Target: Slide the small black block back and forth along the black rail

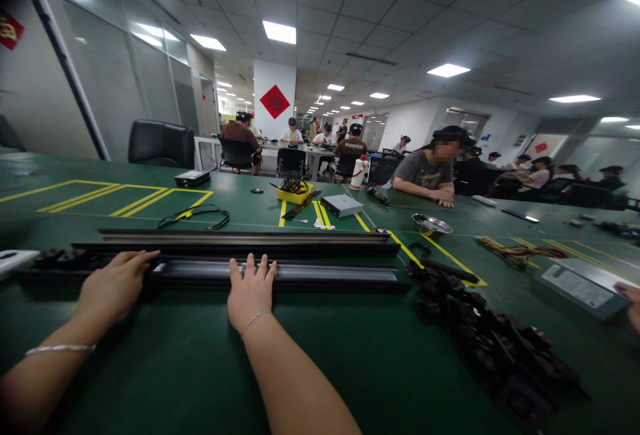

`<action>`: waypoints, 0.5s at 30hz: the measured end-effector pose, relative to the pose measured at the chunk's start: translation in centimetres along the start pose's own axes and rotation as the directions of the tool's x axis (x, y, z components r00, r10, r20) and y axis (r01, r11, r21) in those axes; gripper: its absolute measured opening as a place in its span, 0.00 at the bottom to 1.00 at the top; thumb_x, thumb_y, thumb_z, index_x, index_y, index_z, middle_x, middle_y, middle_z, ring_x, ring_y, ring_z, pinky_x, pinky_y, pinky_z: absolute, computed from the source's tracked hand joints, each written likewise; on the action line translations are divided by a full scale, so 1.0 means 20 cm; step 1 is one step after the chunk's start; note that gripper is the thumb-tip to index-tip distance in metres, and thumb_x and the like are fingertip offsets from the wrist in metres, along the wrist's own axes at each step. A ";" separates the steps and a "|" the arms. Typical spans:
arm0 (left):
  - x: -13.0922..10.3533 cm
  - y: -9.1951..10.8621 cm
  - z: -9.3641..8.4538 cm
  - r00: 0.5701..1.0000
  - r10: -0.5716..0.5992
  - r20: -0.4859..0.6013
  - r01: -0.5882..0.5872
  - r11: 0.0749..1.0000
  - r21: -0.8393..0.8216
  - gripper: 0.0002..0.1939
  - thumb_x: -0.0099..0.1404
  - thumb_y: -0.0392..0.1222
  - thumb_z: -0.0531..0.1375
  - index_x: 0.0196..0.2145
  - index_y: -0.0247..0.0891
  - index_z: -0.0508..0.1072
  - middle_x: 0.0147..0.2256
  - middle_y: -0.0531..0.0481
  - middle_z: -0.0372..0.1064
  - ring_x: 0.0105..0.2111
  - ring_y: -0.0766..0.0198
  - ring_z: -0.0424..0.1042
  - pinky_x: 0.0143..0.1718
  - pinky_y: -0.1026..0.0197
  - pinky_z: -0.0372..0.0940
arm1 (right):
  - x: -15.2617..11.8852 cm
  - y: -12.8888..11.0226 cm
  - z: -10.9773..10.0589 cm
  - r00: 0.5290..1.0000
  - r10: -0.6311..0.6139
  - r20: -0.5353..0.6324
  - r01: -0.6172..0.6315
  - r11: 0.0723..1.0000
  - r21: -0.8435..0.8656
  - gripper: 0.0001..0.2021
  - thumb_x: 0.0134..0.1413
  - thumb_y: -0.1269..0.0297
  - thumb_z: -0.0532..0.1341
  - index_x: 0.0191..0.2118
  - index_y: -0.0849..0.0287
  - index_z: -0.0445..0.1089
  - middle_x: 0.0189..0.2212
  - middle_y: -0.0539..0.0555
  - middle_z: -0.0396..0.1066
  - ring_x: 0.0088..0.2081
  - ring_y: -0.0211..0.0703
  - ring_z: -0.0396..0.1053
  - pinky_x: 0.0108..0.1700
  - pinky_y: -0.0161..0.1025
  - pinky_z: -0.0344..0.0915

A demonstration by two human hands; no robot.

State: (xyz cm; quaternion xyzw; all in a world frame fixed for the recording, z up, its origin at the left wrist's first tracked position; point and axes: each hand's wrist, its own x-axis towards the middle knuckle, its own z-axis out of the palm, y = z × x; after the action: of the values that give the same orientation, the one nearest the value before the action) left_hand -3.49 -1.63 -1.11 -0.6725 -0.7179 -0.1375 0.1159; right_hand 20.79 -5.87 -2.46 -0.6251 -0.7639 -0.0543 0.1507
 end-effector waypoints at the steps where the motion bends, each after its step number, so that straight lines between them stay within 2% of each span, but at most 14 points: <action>1: 0.00 0.00 0.00 1.000 0.006 -0.001 -0.006 1.000 0.009 0.24 0.67 0.42 0.37 0.55 0.42 0.60 0.55 0.44 0.58 0.46 0.53 0.66 0.43 0.49 0.60 | 0.00 0.00 0.00 1.000 0.000 0.001 0.000 1.000 0.000 0.26 0.57 0.58 0.50 0.62 0.46 0.46 0.63 0.57 0.44 0.62 0.61 0.38 0.57 0.62 0.33; 8: 0.00 0.01 -0.01 1.000 0.022 -0.003 -0.022 0.998 0.062 0.25 0.67 0.40 0.36 0.55 0.42 0.61 0.55 0.43 0.59 0.44 0.51 0.67 0.42 0.45 0.61 | 0.00 0.00 0.01 1.000 -0.003 -0.012 0.003 1.000 0.010 0.26 0.58 0.59 0.50 0.62 0.46 0.48 0.63 0.57 0.44 0.62 0.61 0.38 0.57 0.62 0.33; 15: 0.00 -0.01 0.03 0.994 0.085 -0.065 -0.082 0.995 0.048 0.24 0.65 0.37 0.39 0.54 0.39 0.63 0.53 0.43 0.61 0.39 0.57 0.70 0.39 0.56 0.63 | 0.01 0.00 0.01 1.000 -0.009 -0.014 0.009 1.000 0.007 0.26 0.57 0.59 0.50 0.62 0.46 0.48 0.62 0.57 0.45 0.62 0.63 0.38 0.57 0.63 0.33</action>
State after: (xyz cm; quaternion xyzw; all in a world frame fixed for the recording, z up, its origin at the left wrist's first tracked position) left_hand -3.71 -1.47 -1.63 -0.6942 -0.6877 -0.1388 0.1609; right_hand 20.75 -5.68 -2.61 -0.6208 -0.7658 -0.0566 0.1581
